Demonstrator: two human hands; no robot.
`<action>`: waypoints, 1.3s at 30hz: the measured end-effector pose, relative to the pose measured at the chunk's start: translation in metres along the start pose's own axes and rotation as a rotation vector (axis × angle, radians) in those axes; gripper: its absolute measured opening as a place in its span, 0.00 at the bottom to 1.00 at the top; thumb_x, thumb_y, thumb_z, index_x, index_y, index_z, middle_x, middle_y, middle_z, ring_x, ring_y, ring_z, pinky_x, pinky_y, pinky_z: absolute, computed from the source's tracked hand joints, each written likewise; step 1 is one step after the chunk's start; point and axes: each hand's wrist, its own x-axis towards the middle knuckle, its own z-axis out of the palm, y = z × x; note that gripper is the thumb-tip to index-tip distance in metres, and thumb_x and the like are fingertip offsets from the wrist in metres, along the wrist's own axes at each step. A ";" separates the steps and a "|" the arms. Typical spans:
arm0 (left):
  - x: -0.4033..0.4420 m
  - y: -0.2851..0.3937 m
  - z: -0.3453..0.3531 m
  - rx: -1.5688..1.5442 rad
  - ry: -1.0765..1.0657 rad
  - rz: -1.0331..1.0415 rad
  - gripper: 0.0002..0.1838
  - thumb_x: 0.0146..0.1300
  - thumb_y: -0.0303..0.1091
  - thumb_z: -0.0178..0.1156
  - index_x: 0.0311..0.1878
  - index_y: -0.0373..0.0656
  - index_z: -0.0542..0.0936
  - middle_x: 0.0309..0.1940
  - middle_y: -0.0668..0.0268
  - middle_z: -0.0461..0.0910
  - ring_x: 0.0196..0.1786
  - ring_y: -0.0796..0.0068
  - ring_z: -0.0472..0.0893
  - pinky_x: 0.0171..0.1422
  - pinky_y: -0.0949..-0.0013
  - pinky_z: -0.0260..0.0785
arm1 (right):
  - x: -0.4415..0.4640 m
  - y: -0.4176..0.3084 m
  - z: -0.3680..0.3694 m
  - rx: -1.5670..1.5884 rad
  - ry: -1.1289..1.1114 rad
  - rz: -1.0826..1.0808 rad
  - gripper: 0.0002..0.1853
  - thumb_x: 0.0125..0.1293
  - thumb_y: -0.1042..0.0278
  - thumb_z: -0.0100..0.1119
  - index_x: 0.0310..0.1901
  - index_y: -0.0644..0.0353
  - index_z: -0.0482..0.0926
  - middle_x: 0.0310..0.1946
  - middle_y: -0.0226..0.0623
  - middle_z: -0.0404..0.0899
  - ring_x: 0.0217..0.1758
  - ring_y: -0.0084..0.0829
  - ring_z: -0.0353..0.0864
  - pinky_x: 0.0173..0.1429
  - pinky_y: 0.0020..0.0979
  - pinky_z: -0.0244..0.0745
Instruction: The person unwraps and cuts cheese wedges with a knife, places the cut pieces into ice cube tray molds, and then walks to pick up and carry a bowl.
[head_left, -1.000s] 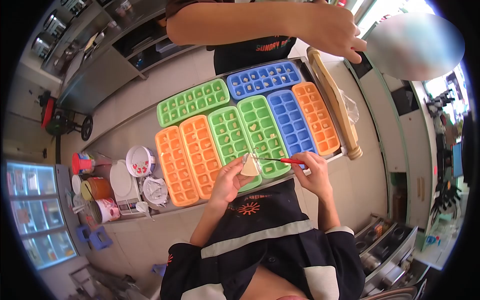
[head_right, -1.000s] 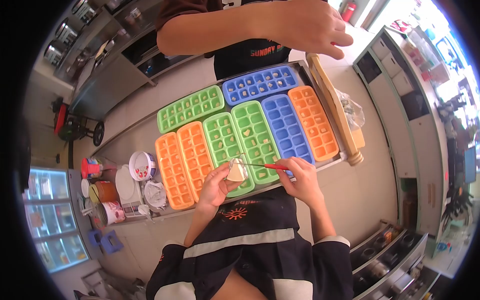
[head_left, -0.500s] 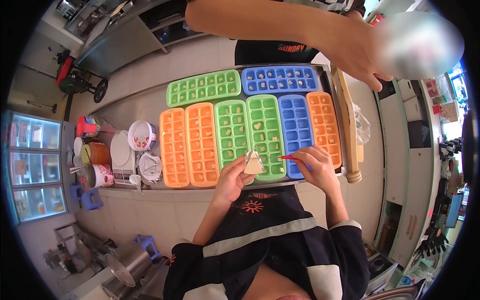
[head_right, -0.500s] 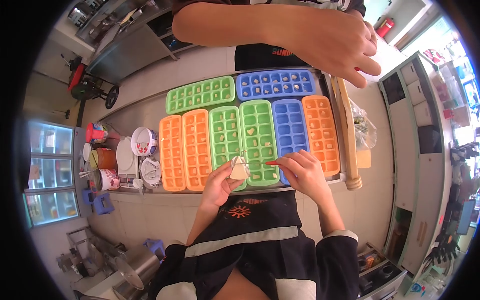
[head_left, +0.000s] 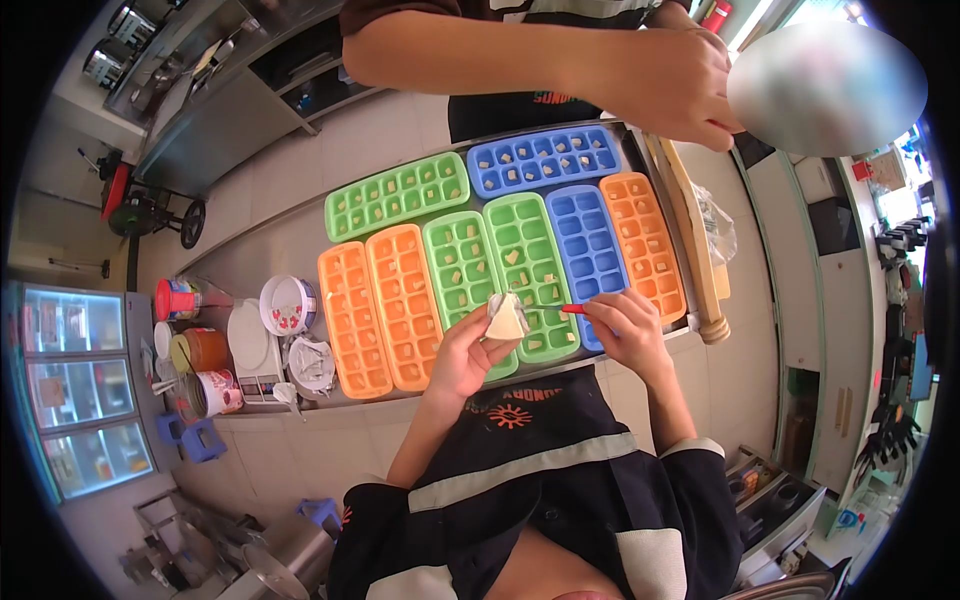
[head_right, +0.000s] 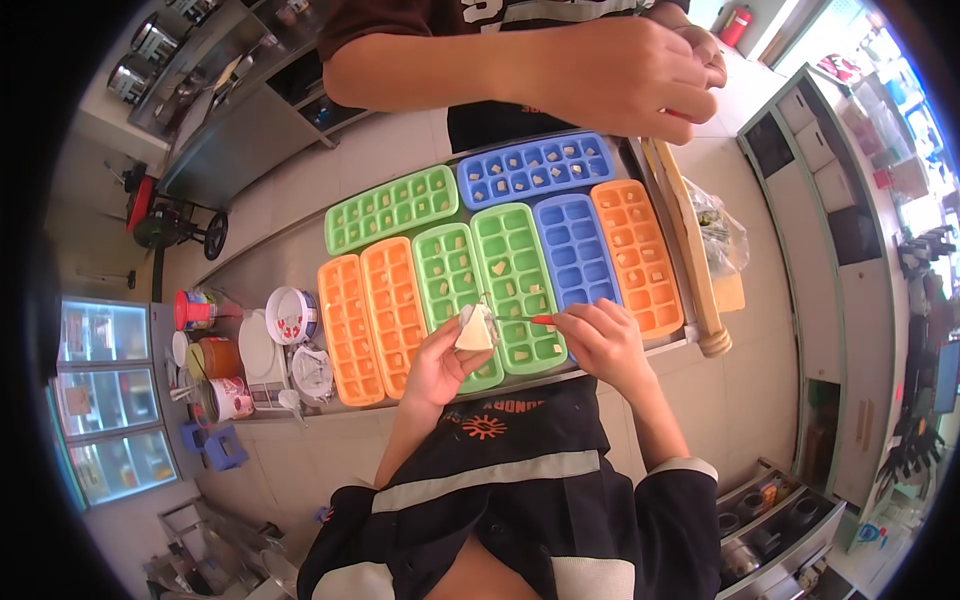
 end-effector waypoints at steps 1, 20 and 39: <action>0.005 0.001 -0.003 -0.045 -0.030 -0.017 0.19 0.60 0.29 0.42 0.54 0.32 0.63 0.49 0.55 0.69 0.51 0.61 0.71 0.55 0.62 0.66 | -0.003 0.002 0.004 -0.099 0.046 -0.067 0.10 0.44 0.79 0.58 0.32 0.58 0.75 0.25 0.30 0.74 0.22 0.29 0.70 0.25 0.28 0.66; 0.050 0.000 -0.029 0.065 0.176 0.000 0.18 0.60 0.27 0.41 0.54 0.34 0.64 0.48 0.56 0.70 0.49 0.63 0.73 0.54 0.63 0.67 | -0.029 0.028 0.038 -0.089 0.055 0.856 0.08 0.49 0.71 0.57 0.32 0.62 0.76 0.22 0.42 0.76 0.24 0.39 0.76 0.29 0.32 0.70; 0.028 0.010 -0.020 0.136 0.052 -0.056 0.17 0.61 0.29 0.43 0.53 0.35 0.66 0.46 0.58 0.72 0.47 0.66 0.74 0.51 0.65 0.69 | -0.006 -0.013 0.021 -0.055 0.115 0.182 0.08 0.45 0.77 0.58 0.31 0.59 0.76 0.26 0.31 0.75 0.25 0.30 0.69 0.30 0.27 0.66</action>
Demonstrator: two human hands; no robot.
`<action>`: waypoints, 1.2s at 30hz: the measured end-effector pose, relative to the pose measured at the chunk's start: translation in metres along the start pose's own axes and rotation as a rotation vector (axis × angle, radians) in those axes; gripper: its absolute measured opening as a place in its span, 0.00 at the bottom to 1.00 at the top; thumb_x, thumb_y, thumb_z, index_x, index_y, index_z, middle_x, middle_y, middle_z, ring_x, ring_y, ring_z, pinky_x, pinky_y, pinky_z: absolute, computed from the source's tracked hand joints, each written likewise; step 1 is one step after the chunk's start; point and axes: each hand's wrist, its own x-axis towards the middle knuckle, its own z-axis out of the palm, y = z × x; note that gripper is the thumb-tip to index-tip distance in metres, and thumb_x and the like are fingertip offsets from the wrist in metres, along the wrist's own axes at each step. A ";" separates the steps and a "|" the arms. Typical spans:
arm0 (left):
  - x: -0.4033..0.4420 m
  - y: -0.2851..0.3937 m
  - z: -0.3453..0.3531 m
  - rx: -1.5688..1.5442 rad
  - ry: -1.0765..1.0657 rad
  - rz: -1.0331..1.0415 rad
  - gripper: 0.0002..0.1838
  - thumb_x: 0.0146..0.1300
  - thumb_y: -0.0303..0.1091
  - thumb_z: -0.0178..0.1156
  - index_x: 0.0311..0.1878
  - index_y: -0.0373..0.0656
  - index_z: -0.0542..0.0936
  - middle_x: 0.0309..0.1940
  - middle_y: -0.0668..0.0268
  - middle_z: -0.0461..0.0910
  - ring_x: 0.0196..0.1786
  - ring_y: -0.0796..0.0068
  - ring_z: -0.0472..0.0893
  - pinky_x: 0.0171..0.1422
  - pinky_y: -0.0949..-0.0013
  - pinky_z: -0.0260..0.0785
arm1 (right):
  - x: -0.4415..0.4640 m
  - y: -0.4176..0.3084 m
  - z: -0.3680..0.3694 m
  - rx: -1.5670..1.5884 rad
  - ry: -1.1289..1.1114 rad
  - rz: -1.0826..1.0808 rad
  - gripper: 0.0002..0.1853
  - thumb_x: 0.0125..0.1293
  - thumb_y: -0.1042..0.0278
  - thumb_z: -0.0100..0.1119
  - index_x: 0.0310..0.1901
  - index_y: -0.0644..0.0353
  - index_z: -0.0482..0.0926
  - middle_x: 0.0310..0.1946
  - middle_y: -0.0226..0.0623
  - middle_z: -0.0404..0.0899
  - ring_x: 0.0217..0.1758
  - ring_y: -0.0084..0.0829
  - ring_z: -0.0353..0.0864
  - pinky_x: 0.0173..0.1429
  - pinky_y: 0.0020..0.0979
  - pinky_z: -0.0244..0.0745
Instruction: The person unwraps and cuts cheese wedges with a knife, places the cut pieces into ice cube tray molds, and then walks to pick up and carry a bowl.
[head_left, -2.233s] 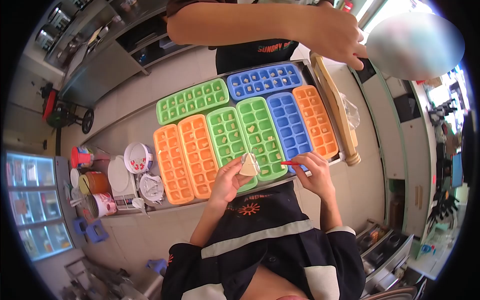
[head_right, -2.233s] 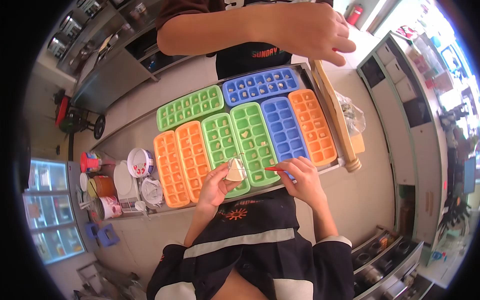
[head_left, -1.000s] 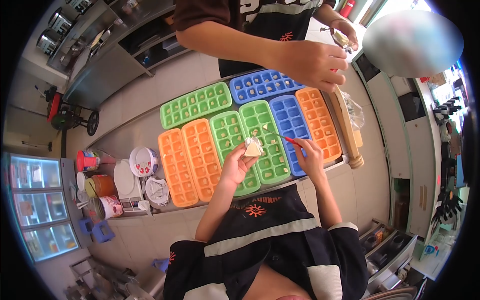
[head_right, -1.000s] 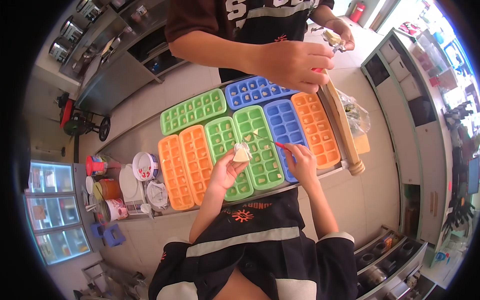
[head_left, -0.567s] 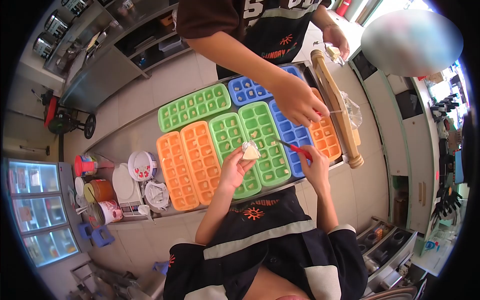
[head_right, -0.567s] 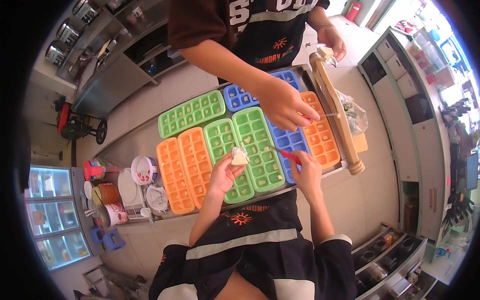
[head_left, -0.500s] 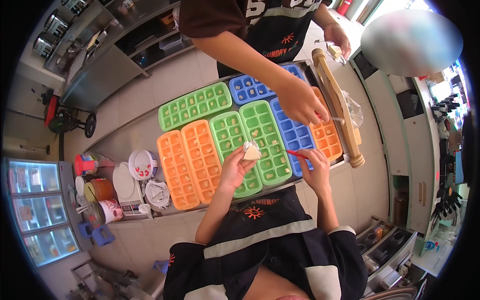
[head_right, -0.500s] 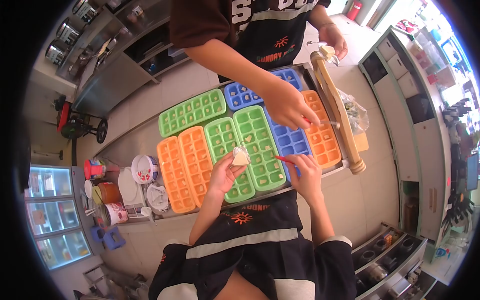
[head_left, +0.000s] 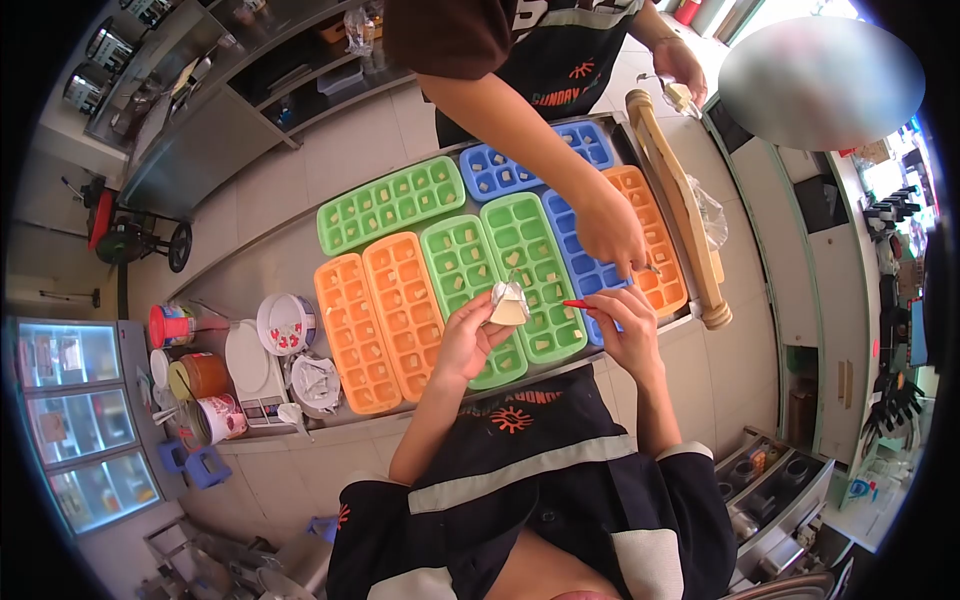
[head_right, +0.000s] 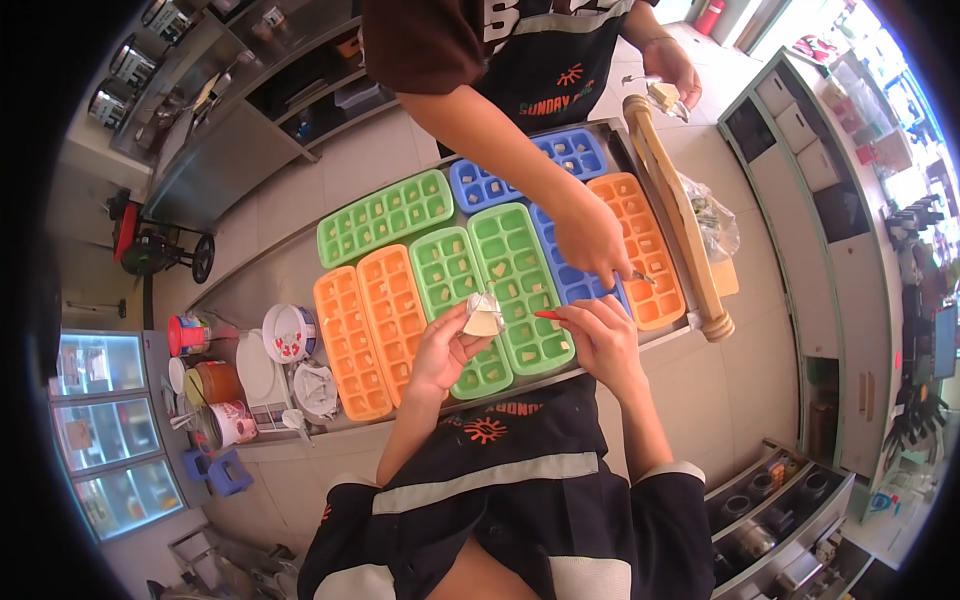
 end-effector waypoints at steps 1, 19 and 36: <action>-0.001 0.000 0.001 -0.005 0.001 -0.001 0.17 0.61 0.29 0.43 0.53 0.35 0.66 0.46 0.58 0.72 0.47 0.66 0.74 0.51 0.65 0.69 | 0.000 -0.001 -0.001 -0.004 -0.003 0.001 0.08 0.45 0.77 0.58 0.31 0.59 0.76 0.26 0.31 0.75 0.25 0.30 0.69 0.30 0.27 0.66; 0.015 -0.009 -0.025 -0.207 0.166 0.035 0.18 0.58 0.27 0.41 0.53 0.33 0.63 0.47 0.54 0.70 0.51 0.60 0.71 0.57 0.61 0.65 | -0.014 0.015 0.072 -0.065 0.176 0.229 0.06 0.51 0.78 0.54 0.33 0.63 0.76 0.27 0.42 0.76 0.28 0.38 0.76 0.29 0.30 0.68; 0.010 -0.007 -0.019 -0.196 0.199 0.087 0.19 0.60 0.28 0.40 0.55 0.35 0.62 0.49 0.56 0.69 0.52 0.59 0.71 0.57 0.59 0.64 | -0.007 0.002 0.045 0.093 0.181 0.148 0.06 0.47 0.81 0.56 0.30 0.62 0.76 0.25 0.36 0.75 0.25 0.31 0.72 0.28 0.28 0.65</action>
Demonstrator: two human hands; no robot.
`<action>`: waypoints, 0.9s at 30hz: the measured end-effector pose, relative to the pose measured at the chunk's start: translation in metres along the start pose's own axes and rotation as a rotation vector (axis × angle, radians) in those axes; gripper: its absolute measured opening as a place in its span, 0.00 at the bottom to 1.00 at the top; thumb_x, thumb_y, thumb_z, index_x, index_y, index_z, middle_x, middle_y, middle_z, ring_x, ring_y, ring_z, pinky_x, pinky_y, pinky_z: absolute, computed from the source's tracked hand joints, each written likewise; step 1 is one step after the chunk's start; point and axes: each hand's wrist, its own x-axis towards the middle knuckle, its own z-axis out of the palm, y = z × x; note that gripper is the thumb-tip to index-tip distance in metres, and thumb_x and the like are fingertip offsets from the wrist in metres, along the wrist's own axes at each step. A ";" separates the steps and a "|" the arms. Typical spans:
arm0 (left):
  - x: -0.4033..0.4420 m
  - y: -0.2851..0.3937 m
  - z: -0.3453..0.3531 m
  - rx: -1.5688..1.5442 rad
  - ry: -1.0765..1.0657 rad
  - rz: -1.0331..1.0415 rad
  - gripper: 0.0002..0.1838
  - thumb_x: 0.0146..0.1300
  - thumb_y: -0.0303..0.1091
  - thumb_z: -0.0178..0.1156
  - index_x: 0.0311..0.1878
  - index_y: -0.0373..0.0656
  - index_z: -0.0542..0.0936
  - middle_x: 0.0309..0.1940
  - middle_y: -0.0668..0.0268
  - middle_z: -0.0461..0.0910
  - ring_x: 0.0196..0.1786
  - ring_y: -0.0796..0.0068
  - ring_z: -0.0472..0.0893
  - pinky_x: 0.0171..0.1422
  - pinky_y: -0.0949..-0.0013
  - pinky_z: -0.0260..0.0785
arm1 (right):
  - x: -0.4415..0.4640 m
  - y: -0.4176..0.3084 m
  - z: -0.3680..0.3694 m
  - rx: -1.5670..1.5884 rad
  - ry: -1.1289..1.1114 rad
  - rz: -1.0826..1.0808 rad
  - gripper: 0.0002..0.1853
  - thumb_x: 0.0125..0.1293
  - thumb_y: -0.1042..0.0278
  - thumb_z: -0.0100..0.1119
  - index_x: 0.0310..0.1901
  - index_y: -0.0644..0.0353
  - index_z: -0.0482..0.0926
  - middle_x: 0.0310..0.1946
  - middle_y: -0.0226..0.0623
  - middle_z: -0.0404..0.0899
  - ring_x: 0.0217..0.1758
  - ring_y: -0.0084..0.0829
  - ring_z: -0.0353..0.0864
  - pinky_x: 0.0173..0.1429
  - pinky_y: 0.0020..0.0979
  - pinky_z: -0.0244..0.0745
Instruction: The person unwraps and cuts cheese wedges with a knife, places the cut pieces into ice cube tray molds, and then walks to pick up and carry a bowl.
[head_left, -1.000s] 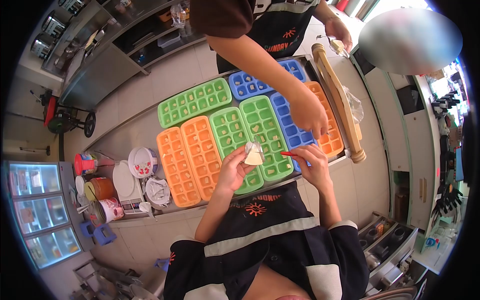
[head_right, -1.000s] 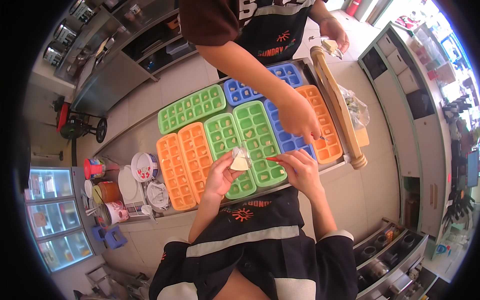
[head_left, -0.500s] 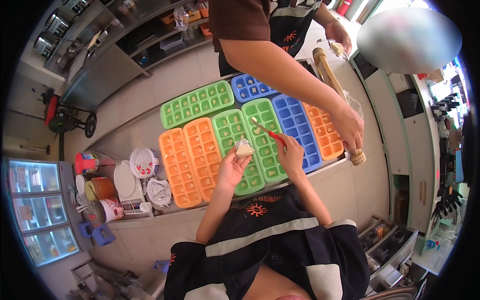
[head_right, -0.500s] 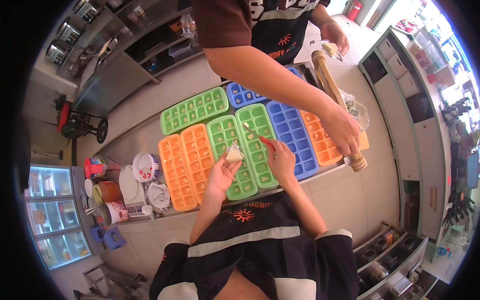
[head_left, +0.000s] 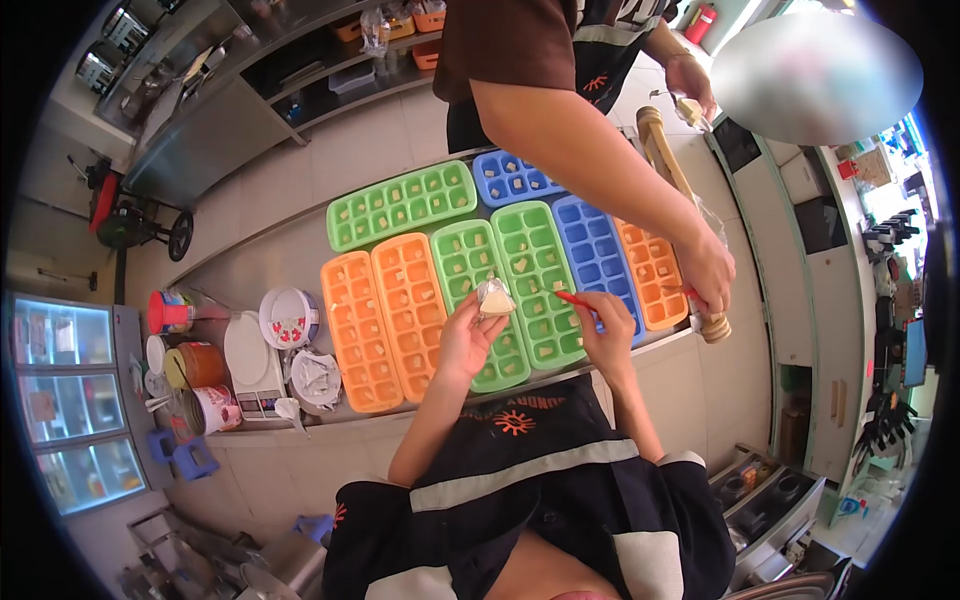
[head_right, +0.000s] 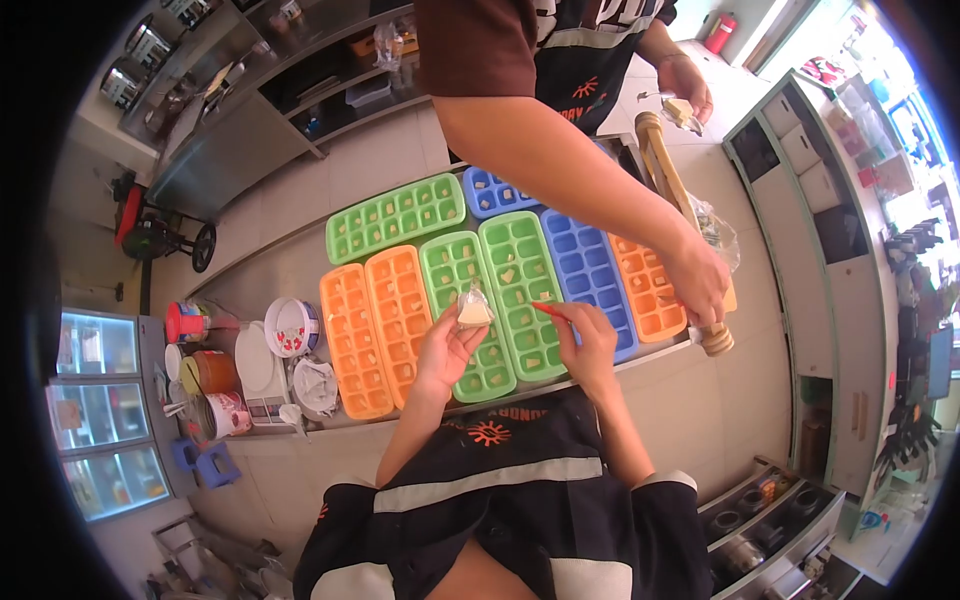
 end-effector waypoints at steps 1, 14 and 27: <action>-0.001 0.000 0.001 0.009 -0.027 -0.002 0.19 0.60 0.28 0.40 0.55 0.35 0.61 0.49 0.55 0.69 0.51 0.59 0.71 0.57 0.59 0.64 | 0.001 -0.004 -0.007 0.002 -0.005 0.002 0.06 0.47 0.81 0.56 0.30 0.62 0.76 0.25 0.36 0.75 0.25 0.31 0.72 0.28 0.28 0.65; -0.014 0.009 0.011 0.046 -0.052 -0.069 0.19 0.59 0.28 0.40 0.54 0.33 0.61 0.48 0.54 0.70 0.50 0.58 0.72 0.55 0.60 0.66 | 0.011 -0.007 -0.032 -0.118 -0.192 -0.228 0.09 0.42 0.78 0.59 0.29 0.58 0.77 0.25 0.31 0.75 0.24 0.31 0.69 0.27 0.27 0.65; -0.022 0.010 0.017 0.090 -0.169 -0.094 0.19 0.59 0.27 0.39 0.54 0.32 0.62 0.49 0.53 0.69 0.50 0.58 0.72 0.54 0.62 0.68 | 0.014 -0.018 -0.041 -0.128 -0.175 -0.197 0.09 0.43 0.81 0.58 0.29 0.61 0.77 0.25 0.34 0.75 0.26 0.32 0.71 0.30 0.27 0.65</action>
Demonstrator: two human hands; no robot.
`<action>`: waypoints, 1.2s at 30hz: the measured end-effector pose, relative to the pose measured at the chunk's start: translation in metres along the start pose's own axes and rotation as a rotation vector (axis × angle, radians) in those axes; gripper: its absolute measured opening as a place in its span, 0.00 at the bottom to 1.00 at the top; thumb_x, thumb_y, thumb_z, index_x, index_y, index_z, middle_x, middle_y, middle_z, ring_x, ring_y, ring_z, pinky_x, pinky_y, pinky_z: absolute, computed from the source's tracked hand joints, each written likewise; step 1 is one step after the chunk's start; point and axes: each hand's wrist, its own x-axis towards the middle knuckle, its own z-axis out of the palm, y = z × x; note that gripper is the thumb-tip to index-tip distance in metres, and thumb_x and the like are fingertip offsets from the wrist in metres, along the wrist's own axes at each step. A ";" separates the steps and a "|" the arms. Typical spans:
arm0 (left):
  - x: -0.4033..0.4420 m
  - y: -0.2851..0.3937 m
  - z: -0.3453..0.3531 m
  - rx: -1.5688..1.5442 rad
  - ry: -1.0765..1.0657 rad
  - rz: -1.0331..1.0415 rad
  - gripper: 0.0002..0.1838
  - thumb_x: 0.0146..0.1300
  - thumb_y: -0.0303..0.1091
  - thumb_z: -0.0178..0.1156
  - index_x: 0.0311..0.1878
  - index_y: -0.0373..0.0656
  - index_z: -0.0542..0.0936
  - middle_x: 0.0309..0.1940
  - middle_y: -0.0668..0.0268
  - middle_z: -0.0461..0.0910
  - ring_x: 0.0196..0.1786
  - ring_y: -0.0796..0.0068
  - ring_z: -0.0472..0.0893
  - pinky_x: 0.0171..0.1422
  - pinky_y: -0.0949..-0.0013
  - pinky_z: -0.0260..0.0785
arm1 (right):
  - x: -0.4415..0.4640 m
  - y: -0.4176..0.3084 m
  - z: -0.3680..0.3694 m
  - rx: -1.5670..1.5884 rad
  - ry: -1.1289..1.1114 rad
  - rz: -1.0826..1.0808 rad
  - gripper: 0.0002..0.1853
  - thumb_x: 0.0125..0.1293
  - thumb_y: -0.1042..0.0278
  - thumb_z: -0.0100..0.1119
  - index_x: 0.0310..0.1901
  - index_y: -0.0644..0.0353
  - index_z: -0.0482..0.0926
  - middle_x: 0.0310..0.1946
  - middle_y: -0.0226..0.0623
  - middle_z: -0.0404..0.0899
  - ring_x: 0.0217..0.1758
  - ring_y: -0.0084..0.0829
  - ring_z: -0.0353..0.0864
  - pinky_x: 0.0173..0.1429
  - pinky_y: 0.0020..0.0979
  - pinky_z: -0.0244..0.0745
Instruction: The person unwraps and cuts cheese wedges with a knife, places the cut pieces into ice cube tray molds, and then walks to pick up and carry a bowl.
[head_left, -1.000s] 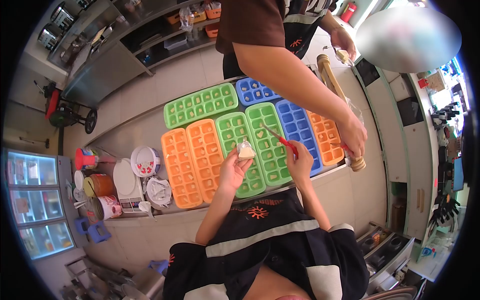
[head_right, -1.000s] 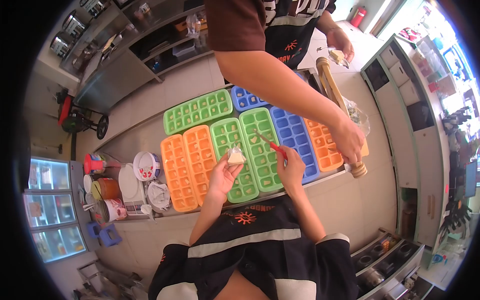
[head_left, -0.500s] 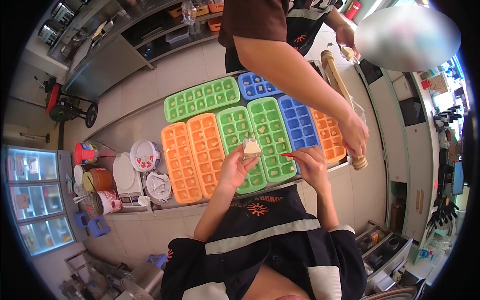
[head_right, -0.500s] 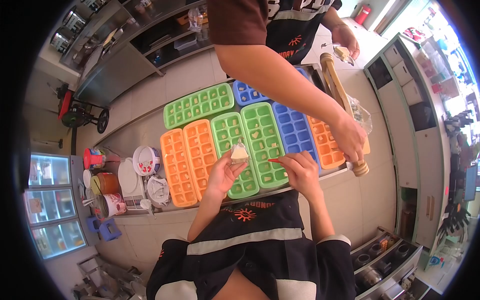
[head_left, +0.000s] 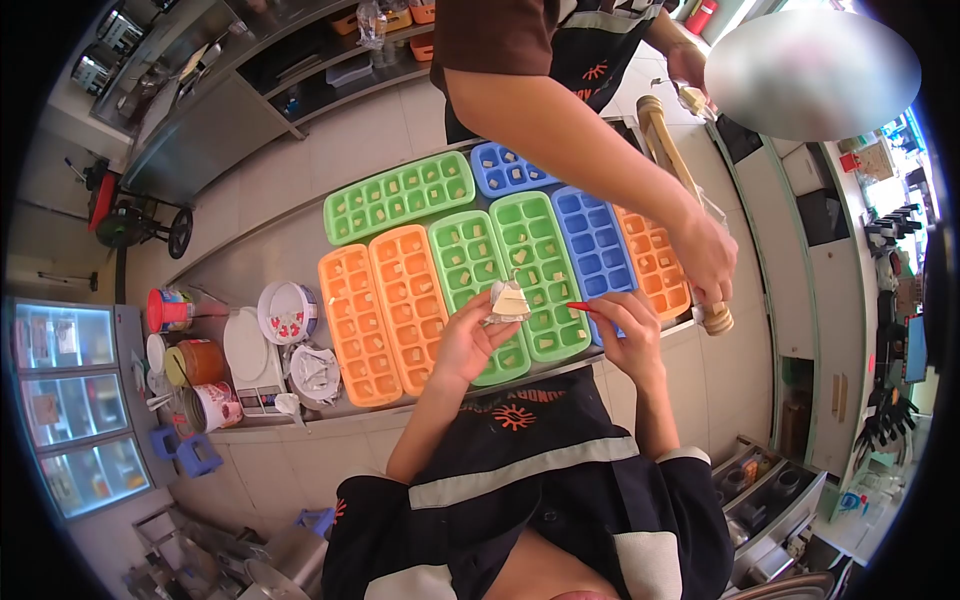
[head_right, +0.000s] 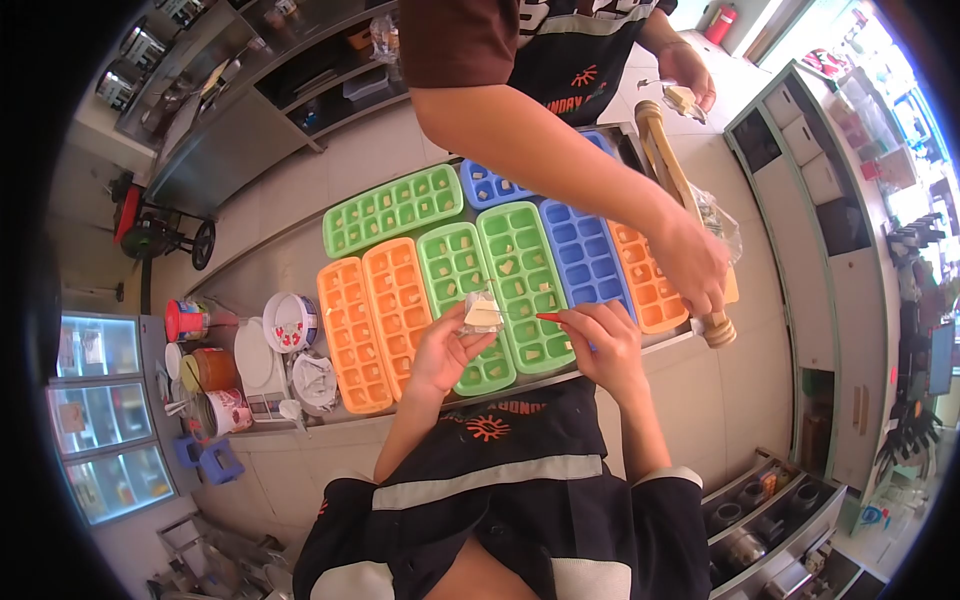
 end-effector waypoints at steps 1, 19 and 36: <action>0.000 -0.001 0.000 0.005 -0.022 0.003 0.19 0.59 0.27 0.38 0.54 0.32 0.62 0.49 0.53 0.69 0.50 0.58 0.72 0.54 0.63 0.68 | 0.000 0.001 0.001 0.001 0.001 0.000 0.09 0.43 0.81 0.58 0.29 0.61 0.77 0.25 0.34 0.75 0.26 0.32 0.71 0.30 0.27 0.65; -0.008 0.002 0.002 0.015 -0.092 -0.007 0.21 0.58 0.26 0.35 0.56 0.30 0.60 0.50 0.51 0.68 0.51 0.56 0.71 0.56 0.62 0.66 | -0.002 0.001 0.009 0.122 -0.020 -0.004 0.10 0.44 0.80 0.59 0.31 0.60 0.76 0.26 0.32 0.76 0.22 0.30 0.70 0.26 0.27 0.67; -0.010 0.011 0.001 0.050 -0.132 -0.053 0.20 0.59 0.27 0.37 0.55 0.30 0.61 0.49 0.52 0.69 0.50 0.59 0.73 0.53 0.61 0.68 | -0.001 -0.003 0.002 0.164 0.123 -0.006 0.07 0.46 0.79 0.58 0.31 0.63 0.77 0.24 0.35 0.76 0.22 0.28 0.71 0.26 0.23 0.65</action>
